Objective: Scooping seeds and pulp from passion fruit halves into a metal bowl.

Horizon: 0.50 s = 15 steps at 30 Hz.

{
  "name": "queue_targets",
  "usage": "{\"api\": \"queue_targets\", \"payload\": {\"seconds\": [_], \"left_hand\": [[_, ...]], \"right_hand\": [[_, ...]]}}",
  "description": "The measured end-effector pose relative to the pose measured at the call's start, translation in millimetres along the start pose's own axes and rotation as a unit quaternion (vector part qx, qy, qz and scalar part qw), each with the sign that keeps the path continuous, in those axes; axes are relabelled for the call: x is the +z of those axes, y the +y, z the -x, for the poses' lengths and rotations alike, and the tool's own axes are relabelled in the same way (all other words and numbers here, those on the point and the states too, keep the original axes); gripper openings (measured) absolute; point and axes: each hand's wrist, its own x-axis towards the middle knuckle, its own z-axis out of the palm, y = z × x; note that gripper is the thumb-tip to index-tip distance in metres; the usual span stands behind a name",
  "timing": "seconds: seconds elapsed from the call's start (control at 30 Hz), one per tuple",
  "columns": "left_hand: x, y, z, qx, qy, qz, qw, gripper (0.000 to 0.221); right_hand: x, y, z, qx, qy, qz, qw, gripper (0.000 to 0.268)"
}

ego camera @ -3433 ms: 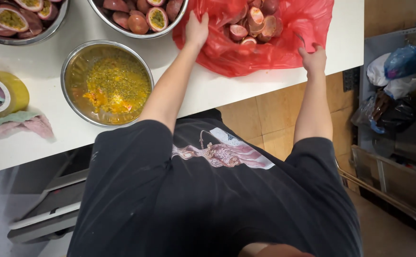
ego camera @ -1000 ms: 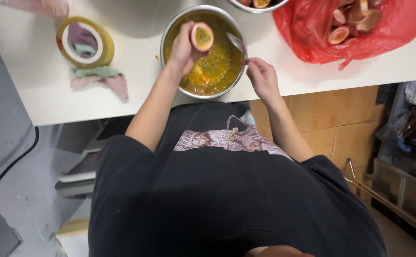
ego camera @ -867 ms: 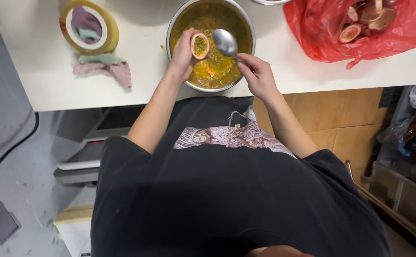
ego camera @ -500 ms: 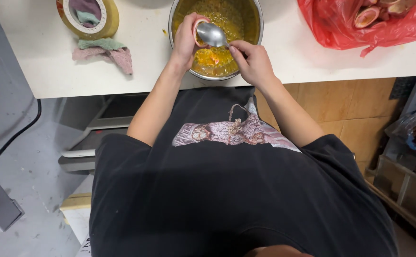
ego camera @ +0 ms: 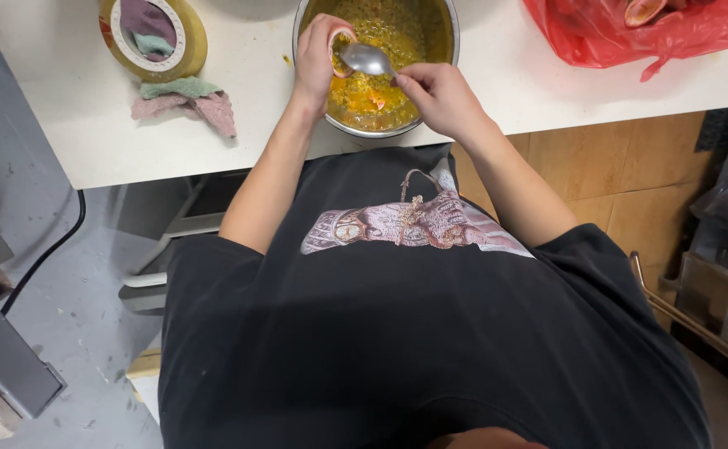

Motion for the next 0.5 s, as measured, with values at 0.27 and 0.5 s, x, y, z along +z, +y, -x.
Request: {"api": "queue_targets", "payload": {"seconds": [0.27, 0.5], "left_hand": [[4, -8, -11, -0.026, 0.016, -0.003, 1.000, 0.030], [0, -22, -16, -0.009, 0.048, -0.007, 0.999, 0.034]], "right_hand": [[0, -6, -10, 0.019, 0.025, -0.024, 0.999, 0.031], [-7, -14, -17, -0.133, 0.098, 0.125, 0.978, 0.027]]}}
